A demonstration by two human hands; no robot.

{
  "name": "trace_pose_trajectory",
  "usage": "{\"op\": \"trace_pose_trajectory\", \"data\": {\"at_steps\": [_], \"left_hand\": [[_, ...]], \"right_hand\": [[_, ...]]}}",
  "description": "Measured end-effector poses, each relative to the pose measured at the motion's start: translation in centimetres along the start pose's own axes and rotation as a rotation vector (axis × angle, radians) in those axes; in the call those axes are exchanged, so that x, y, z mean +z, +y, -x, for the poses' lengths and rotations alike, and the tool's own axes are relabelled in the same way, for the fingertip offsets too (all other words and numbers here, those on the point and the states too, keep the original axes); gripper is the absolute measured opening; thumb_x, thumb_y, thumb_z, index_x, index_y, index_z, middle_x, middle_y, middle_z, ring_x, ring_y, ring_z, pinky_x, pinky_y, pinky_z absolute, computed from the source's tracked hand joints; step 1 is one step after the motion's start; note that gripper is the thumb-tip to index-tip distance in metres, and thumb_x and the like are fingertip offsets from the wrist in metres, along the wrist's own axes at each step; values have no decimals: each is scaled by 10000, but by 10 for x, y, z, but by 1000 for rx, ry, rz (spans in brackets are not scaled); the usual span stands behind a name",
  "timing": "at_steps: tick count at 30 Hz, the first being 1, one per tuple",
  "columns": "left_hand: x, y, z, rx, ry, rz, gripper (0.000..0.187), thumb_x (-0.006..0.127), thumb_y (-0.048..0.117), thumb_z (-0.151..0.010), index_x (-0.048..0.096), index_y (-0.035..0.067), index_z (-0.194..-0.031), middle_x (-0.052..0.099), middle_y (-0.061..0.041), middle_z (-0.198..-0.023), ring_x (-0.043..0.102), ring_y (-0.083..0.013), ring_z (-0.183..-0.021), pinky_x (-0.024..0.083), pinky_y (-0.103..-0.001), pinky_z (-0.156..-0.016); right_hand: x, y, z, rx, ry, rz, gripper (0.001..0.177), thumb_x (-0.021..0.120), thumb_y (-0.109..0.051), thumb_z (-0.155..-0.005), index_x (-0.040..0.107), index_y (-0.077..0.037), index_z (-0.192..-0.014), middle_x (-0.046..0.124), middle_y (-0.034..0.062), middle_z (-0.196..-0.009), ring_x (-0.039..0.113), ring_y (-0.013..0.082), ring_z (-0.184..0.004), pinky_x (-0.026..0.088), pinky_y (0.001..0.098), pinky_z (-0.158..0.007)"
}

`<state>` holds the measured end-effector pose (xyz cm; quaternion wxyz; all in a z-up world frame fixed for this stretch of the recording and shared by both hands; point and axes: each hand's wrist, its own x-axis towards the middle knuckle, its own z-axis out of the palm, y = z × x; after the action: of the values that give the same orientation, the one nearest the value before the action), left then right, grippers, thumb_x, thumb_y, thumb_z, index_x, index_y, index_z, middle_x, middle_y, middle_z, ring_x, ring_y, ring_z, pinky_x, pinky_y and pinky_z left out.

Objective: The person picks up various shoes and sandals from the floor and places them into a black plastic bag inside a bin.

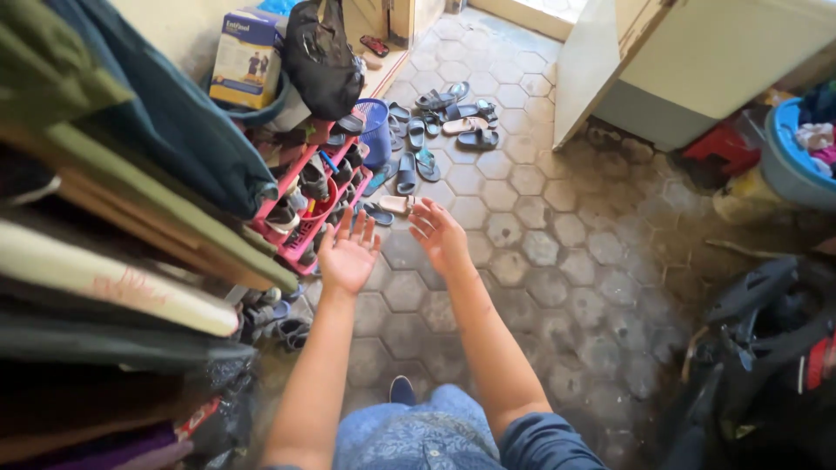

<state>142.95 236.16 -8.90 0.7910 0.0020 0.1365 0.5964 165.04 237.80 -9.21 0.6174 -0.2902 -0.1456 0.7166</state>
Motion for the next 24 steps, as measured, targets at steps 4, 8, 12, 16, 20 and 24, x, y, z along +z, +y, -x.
{"op": "trace_pose_trajectory", "data": {"at_steps": [4,8,12,16,20,24], "left_hand": [[5,10,-64,11,31,-23,467,485,491,-1023,643,182,-1335,624,-25,-1358,551,-231,-1290,419,-470,-1063],[5,19,-125,47,79,-16,461,485,490,-1027,642,193,-1342,618,-23,-1352,544,-223,-1282,414,-466,-1070],[12,30,-193,113,77,-33,458,492,475,-1026,641,186,-1349,622,-15,-1349,547,-208,-1275,424,-452,-1074],[17,38,-273,164,106,10,436,498,474,-1019,640,194,-1322,622,-1,-1337,561,-203,-1260,439,-450,-1046],[31,37,-333,223,163,8,424,502,461,-1025,633,180,-1313,631,-5,-1327,583,-191,-1244,456,-433,-1038],[35,44,-377,237,236,-23,435,504,481,-1014,631,185,-1307,647,0,-1304,592,-167,-1214,464,-407,-1006]], "right_hand": [[1,-15,-70,50,22,0,339,587,-240,-1008,606,-87,-1309,704,70,-1172,675,244,-1068,528,425,-935],[1,-28,-146,73,2,16,328,596,-245,-1009,603,-89,-1298,705,81,-1167,674,253,-1048,532,426,-908],[13,-48,-226,115,-54,71,360,596,-247,-1000,611,-82,-1321,702,70,-1177,679,235,-1040,542,409,-913],[1,-58,-333,182,-148,39,347,606,-253,-1015,584,-70,-1309,690,98,-1193,683,258,-1044,536,419,-910],[17,-82,-396,254,-143,135,380,609,-245,-999,597,-73,-1338,689,86,-1208,672,246,-1053,537,414,-922],[36,-96,-448,296,-127,199,367,598,-243,-994,601,-85,-1324,697,71,-1208,678,234,-1064,531,401,-922]]}}
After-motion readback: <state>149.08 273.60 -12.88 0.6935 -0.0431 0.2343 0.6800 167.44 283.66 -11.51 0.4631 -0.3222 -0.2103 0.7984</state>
